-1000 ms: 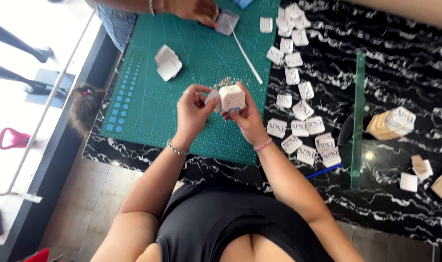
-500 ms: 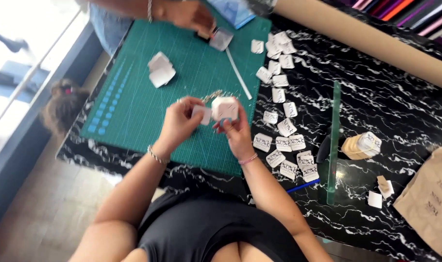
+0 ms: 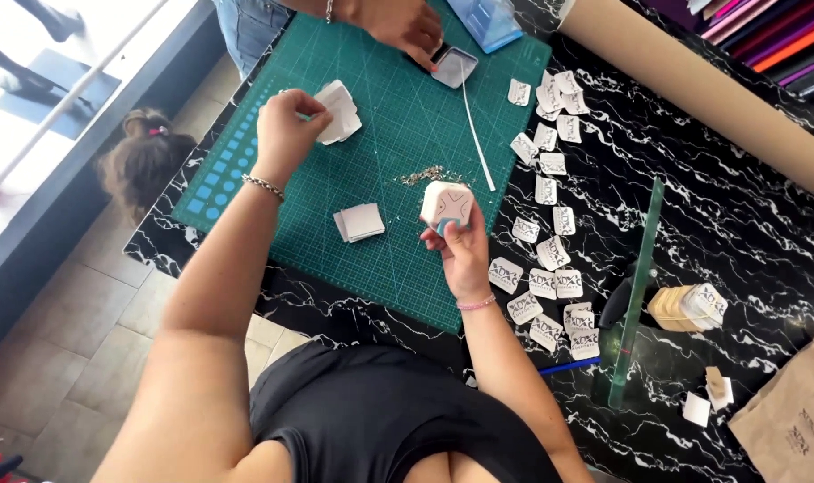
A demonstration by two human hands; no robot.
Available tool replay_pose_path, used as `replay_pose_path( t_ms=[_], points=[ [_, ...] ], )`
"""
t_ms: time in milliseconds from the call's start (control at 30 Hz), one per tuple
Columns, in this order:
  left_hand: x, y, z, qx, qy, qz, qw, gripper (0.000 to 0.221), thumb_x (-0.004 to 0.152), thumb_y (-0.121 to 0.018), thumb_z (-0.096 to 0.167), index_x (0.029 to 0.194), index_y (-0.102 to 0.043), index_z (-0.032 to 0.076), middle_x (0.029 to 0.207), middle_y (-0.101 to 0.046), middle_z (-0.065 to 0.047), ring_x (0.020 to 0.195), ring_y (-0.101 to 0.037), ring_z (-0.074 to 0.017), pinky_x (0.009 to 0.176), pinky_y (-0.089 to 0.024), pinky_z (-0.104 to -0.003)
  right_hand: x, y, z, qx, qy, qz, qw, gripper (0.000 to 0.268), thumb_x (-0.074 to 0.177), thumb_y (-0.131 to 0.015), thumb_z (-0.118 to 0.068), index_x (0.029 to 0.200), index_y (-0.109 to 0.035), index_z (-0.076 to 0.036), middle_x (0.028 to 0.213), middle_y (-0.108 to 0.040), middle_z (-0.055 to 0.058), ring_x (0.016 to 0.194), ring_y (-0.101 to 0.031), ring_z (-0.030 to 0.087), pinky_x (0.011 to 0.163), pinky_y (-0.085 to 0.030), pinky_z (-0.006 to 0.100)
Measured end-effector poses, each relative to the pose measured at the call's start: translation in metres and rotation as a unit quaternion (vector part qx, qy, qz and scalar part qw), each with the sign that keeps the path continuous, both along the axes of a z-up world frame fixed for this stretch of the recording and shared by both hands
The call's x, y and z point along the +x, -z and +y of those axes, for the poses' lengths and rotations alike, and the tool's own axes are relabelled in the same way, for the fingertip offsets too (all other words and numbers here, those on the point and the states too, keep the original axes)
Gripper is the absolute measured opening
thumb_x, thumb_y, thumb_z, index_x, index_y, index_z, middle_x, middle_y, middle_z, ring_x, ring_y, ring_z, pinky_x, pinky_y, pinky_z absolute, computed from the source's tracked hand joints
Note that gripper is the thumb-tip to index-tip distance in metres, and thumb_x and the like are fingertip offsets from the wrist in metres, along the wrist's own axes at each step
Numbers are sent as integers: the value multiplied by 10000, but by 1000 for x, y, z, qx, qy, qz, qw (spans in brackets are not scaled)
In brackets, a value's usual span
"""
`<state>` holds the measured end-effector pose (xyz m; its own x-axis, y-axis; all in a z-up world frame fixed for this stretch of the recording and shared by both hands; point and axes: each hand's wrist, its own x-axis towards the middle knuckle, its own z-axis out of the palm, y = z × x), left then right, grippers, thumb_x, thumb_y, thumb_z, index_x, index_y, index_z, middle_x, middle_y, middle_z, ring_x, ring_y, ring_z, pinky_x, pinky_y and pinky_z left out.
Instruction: Cutting paper strips with a rotary cutter and ruler, then folding and assembling the paper into small boxes.
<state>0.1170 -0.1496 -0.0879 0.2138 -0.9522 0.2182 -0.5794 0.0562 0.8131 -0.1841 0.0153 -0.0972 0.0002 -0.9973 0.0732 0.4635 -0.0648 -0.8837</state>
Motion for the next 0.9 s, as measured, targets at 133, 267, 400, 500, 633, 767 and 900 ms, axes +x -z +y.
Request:
replay_pose_path(
  t_ms=[133,267,400,500,633,767,900],
  points=[
    [1,-3,2,6,42,-63,997,152,797,-842,259,795,-715,174,841,-691,18,819,-627,-195,731,-484,-399,5,-28,9,-5,-23,34,999,628,969,-649,-267,1506,-368,-102,1123,-642,221,801,-662,212,666,-552,264],
    [-2,-3,-1,30,23,-86,996,314,689,-895,230,817,-623,138,846,-682,-21,783,-634,-241,693,-481,-413,6,-29,6,-3,-28,31,999,629,967,-645,-262,1508,-365,-106,1140,-634,231,811,-657,221,673,-550,270],
    [-9,-21,10,96,22,-57,994,376,705,-884,163,908,-570,120,794,-708,-40,743,-674,-235,653,-511,-410,7,-29,7,-7,-29,43,999,630,973,-640,-284,1510,-359,-111,1151,-626,205,819,-654,214,677,-549,266],
    [-5,-20,5,75,27,-73,994,276,682,-862,138,842,-637,132,786,-714,-5,758,-660,-203,758,-507,-388,6,-27,7,0,-30,37,999,651,965,-649,-269,1521,-349,-111,1137,-638,206,818,-661,218,678,-555,270],
    [0,-35,0,73,39,-145,986,197,747,-882,210,740,-689,174,826,-664,-4,772,-600,-226,701,-509,-405,8,-28,7,4,-27,39,999,681,951,-665,-303,1520,-345,-108,1132,-641,204,811,-663,213,672,-549,267],
    [-7,-53,-13,85,119,-208,967,130,735,-859,230,769,-738,198,816,-711,13,810,-637,-242,627,-505,-418,5,-28,8,3,-24,46,999,680,954,-663,-295,1523,-340,-109,1134,-646,205,816,-669,216,680,-557,276],
    [-21,-61,-47,51,301,-340,889,84,780,-814,179,863,-808,167,773,-732,35,806,-661,-217,607,-523,-384,5,-29,9,2,-32,46,998,644,971,-640,-274,1522,-345,-116,1156,-635,192,834,-663,224,693,-556,281]
  ],
)
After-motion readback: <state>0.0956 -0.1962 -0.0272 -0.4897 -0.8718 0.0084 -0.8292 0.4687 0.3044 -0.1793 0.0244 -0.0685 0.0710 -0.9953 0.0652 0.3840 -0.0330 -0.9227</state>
